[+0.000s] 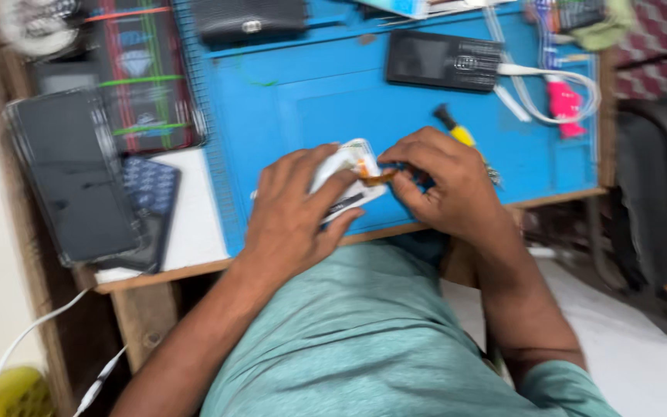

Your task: The person disassembles a white mobile phone on a blue workbench, using a screwdriver and a yellow utility knife to remove screws and pry open the casing. They detach internal components, including a ribbon cable, and place them on the table.

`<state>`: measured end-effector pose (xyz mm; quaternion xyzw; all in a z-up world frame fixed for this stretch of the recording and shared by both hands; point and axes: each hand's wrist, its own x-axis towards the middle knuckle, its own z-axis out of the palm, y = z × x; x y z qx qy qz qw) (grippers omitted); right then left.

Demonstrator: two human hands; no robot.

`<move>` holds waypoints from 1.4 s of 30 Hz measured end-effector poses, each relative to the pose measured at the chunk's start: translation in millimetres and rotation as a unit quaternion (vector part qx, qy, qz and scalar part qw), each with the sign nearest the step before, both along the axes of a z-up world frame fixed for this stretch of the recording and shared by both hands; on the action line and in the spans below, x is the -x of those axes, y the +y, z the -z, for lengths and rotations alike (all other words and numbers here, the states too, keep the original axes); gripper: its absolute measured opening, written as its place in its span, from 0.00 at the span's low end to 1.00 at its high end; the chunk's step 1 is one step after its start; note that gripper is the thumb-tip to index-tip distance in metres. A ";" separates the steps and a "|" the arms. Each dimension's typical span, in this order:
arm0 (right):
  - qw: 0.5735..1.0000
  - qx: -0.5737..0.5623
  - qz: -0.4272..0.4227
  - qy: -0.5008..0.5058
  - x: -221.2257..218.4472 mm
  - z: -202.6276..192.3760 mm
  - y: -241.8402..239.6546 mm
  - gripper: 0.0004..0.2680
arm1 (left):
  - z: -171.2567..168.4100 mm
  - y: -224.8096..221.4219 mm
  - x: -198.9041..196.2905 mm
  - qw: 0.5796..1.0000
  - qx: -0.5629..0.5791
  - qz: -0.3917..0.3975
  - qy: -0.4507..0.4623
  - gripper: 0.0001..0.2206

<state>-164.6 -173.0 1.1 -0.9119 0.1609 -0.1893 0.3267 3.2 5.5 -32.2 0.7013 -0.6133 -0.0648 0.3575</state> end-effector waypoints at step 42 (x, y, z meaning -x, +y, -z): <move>0.920 0.302 0.229 0.098 109.1 -6.4 -146.6 0.03 | -2.4 -8.4 4.5 1.000 -0.009 0.021 -0.006 0.16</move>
